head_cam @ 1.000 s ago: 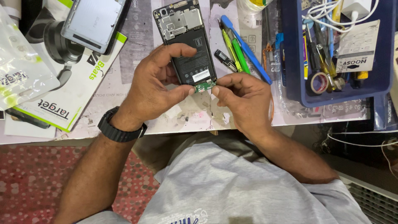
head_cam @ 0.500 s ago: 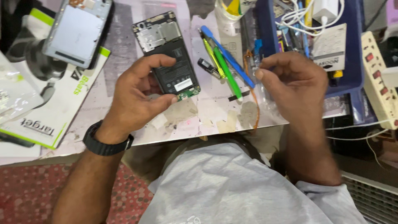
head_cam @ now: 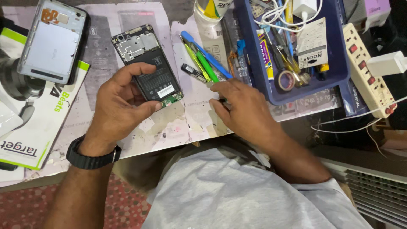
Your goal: The person cleans a small circuit board with a toothbrush, then uses tweezers to connect ribbon cables and adjust internal components inside a disassembled smartphone. The phone remains open on the workbench throughout the clip.
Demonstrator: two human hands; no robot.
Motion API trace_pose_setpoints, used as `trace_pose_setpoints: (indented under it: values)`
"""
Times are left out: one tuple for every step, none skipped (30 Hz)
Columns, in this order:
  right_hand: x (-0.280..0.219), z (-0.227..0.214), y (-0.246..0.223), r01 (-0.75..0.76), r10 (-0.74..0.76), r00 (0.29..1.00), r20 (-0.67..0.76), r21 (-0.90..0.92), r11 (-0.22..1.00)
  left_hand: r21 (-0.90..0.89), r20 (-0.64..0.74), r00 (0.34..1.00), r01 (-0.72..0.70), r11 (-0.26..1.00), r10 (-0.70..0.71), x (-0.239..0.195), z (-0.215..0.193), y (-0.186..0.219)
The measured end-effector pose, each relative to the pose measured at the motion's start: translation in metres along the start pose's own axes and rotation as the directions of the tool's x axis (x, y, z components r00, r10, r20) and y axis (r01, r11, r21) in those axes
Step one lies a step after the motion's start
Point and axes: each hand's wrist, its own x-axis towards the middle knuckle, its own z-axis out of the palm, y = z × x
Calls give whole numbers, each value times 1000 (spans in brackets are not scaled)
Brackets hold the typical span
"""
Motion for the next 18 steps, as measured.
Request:
trace_pose_setpoints:
  values:
    - [-1, 2, 1, -29, 30, 1000, 8, -28, 999, 3, -1, 1000, 23, 1000, -23, 0, 0, 0]
    - [-2, 2, 3, -12, 12, 1000, -8, -27, 1000, 2, 1, 999, 34, 999, -34, 0, 0, -1]
    - [-2, -1, 7, 6, -7, 1000, -27, -28, 1000, 1, 4, 999, 42, 999, -42, 1, 1, -1]
    - [-1, -4, 10, 24, -25, 999, -46, -30, 999, -1, 7, 999, 51, 999, -51, 2, 2, -1]
    - [1, -7, 13, 33, -35, 994, -99, -21, 999, -3, 16, 999, 45, 999, -45, 3, 2, 0]
    - [3, -11, 16, 44, -45, 987, -152, -13, 999, -5, 25, 999, 40, 999, -39, 3, 3, 0]
    - [5, -16, 18, 55, -54, 978, -202, -3, 999, -8, 32, 999, 37, 999, -37, 3, 3, 0]
    - [7, -25, 22, 52, -54, 974, -222, -14, 999, 1, 29, 999, 45, 999, -45, 4, 3, 0]
    - [9, -35, 26, 49, -52, 969, -240, -22, 999, 9, 24, 998, 56, 998, -57, 4, 3, 1]
    - [9, -41, 28, 45, -51, 965, -257, -31, 999, 17, 20, 997, 68, 998, -68, 4, 3, 1]
    - [7, -47, 28, -56, 69, 956, -285, 53, 997, 17, 19, 997, 68, 998, -68, 3, 3, 1]
    - [4, -54, 29, -154, 190, 934, -302, 139, 978, 16, 18, 997, 68, 998, -68, 3, 3, 1]
    - [2, -58, 28, -246, 309, 901, -305, 227, 942, 17, 15, 998, 68, 998, -69, 3, 3, 1]
    - [2, -57, 26, -276, 331, 904, -272, 222, 935, 18, 14, 997, 70, 997, -71, 3, 2, 2]
    - [0, -54, 23, -306, 354, 904, -240, 215, 927, 20, 14, 997, 71, 997, -71, 3, 3, 2]
    - [-2, -51, 20, -336, 377, 903, -207, 207, 919, 21, 15, 997, 72, 997, -72, 3, 3, 2]
    - [-4, -46, 16, -272, 301, 935, -186, 167, 948, 29, 12, 997, 79, 996, -79, 4, 4, 2]
    - [-6, -36, 11, -205, 224, 961, -161, 129, 970, 36, 9, 996, 85, 996, -86, 4, 4, 2]
